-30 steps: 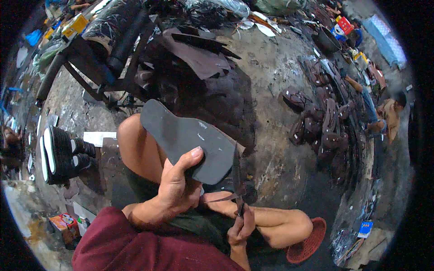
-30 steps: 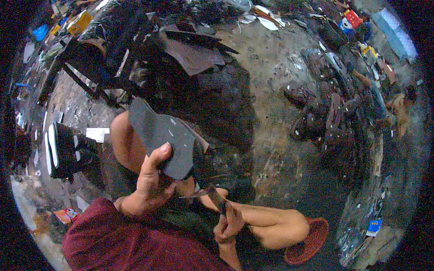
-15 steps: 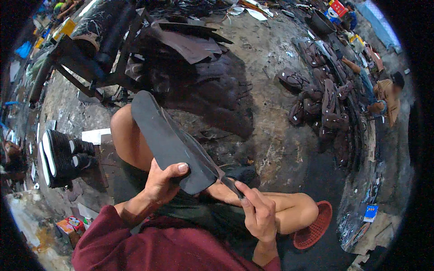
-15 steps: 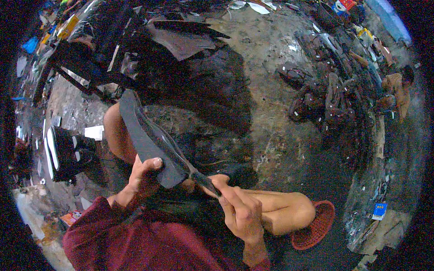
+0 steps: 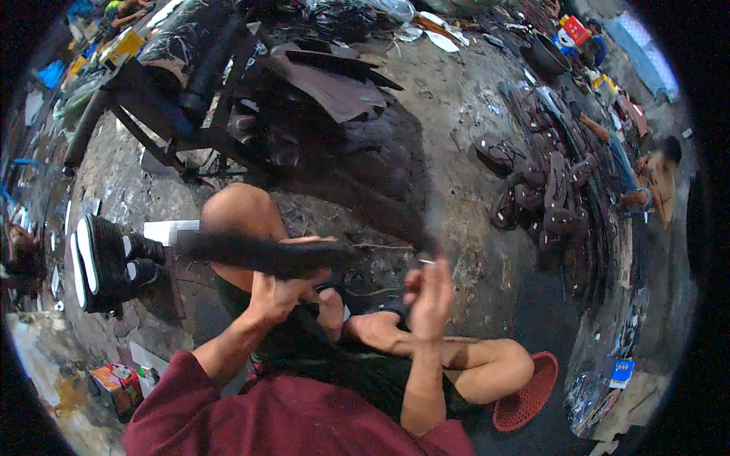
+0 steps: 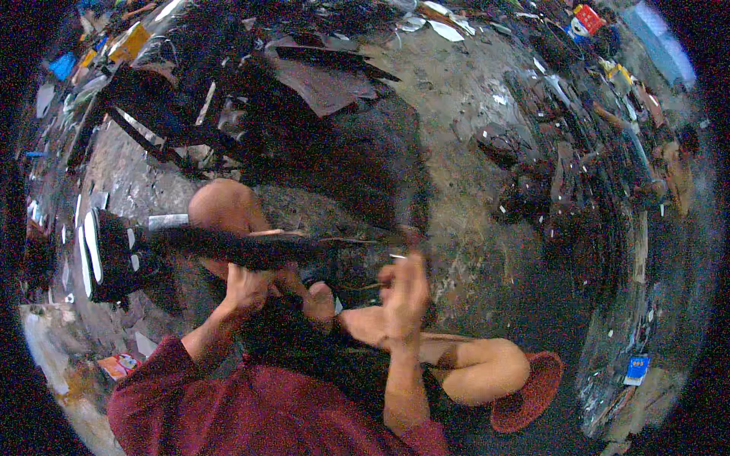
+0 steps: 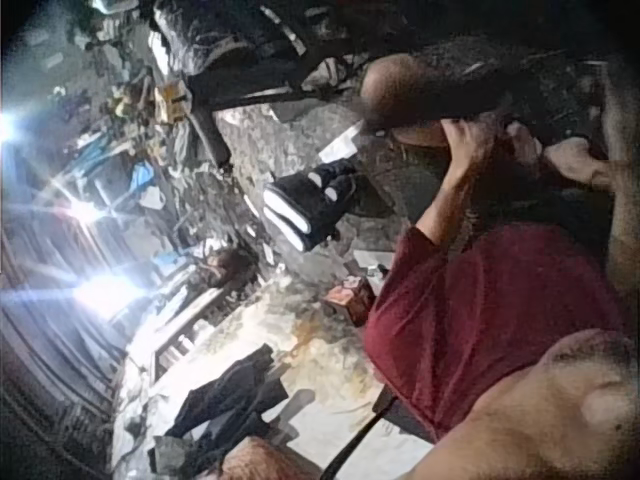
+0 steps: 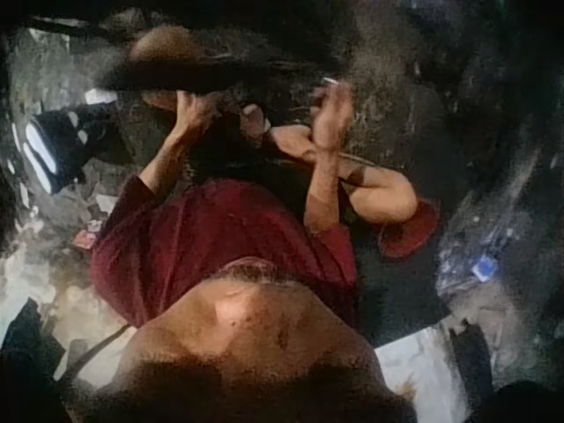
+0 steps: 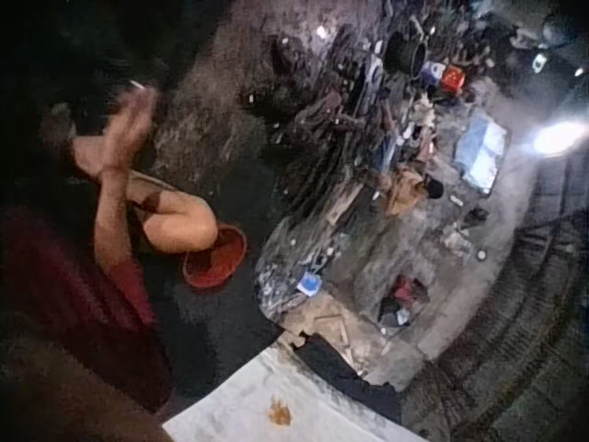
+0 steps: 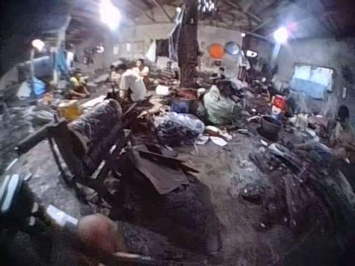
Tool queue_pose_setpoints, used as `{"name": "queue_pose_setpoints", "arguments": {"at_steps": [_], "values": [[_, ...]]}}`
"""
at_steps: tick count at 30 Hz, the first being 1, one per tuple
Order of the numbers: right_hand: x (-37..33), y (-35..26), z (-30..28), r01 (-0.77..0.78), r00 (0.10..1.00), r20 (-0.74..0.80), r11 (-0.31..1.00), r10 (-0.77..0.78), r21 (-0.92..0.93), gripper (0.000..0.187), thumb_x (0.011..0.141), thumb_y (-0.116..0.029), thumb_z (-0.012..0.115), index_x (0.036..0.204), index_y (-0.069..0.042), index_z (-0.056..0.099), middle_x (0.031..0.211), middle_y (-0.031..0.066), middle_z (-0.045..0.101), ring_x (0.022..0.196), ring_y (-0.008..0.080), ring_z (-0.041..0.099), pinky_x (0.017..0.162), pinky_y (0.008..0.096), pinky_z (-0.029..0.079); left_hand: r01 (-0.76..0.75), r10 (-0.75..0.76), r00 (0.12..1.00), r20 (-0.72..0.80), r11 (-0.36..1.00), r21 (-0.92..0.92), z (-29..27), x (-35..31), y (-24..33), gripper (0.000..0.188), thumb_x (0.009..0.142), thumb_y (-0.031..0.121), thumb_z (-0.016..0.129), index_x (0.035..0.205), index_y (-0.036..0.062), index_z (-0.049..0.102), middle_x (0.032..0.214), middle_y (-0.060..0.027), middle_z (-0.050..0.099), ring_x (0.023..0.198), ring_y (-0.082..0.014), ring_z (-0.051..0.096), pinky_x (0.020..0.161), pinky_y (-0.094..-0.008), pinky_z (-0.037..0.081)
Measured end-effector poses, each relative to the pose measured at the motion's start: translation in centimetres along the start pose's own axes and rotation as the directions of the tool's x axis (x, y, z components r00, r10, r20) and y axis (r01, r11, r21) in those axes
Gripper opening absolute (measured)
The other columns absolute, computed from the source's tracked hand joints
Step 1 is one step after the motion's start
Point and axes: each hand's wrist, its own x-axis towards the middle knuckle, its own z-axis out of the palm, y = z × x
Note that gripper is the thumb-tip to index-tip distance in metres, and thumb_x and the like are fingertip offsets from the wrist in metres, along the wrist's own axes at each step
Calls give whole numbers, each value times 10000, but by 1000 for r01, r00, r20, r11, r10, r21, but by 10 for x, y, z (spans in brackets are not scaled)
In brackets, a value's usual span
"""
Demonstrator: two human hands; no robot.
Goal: The person sits on the floor and uses a knife to cut and trim a black shoe sole. They repeatedly slice along the edges and remove excess material, then place the trimmed pieces aside.
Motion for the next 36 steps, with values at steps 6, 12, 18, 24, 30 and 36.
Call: {"name": "queue_pose_setpoints", "arguments": {"at_steps": [6,12,18,24,30,36], "values": [[-50,-17,-36,-506,856,383,714,347,484,438,897,-202,657,1274,-8,545,864,81,684,524,115,582,451,227,418,-743,856,484,184,290,603,-13,44,0,377,634,161,774,1010,191,760,1154,-67,679,1249,-349,512,1124,-572,251],[-49,-39,-8,-598,783,186,633,594,492,388,774,-69,752,1112,13,579,880,78,626,612,160,603,503,280,473,-644,833,526,173,257,721,5,57,-19,594,634,49,753,1209,167,661,1356,-115,540,1290,-389,460,1130,-549,255],[126,105,-6,-257,799,-266,706,540,660,289,808,-97,756,1002,-39,549,837,47,591,640,192,605,563,303,501,-543,591,794,141,587,601,10,55,-18,598,764,0,727,1323,118,552,1398,-182,485,1257,-365,502,1019,-403,446],[271,230,-36,-180,681,-379,644,627,743,270,824,-22,701,1007,-17,503,867,102,631,616,200,633,516,307,526,-575,459,818,346,655,490,25,58,-32,549,781,67,737,1301,115,565,1369,-173,515,1214,-373,532,996,-419,463],[254,225,-8,-361,699,-440,809,564,464,279,815,59,640,1076,51,543,866,117,630,712,232,666,607,360,561,-493,354,869,346,691,529,19,63,-32,557,755,72,763,1281,113,584,1350,-167,543,1219,-362,543,998,-411,470],[175,281,-19,-141,989,20,971,148,-192,381,785,-37,734,1142,-14,604,841,90,652,676,190,662,536,302,499,-528,403,845,352,735,426,40,66,-27,512,763,44,753,1250,92,604,1304,-180,579,1220,-333,554,999,-396,465]]}}
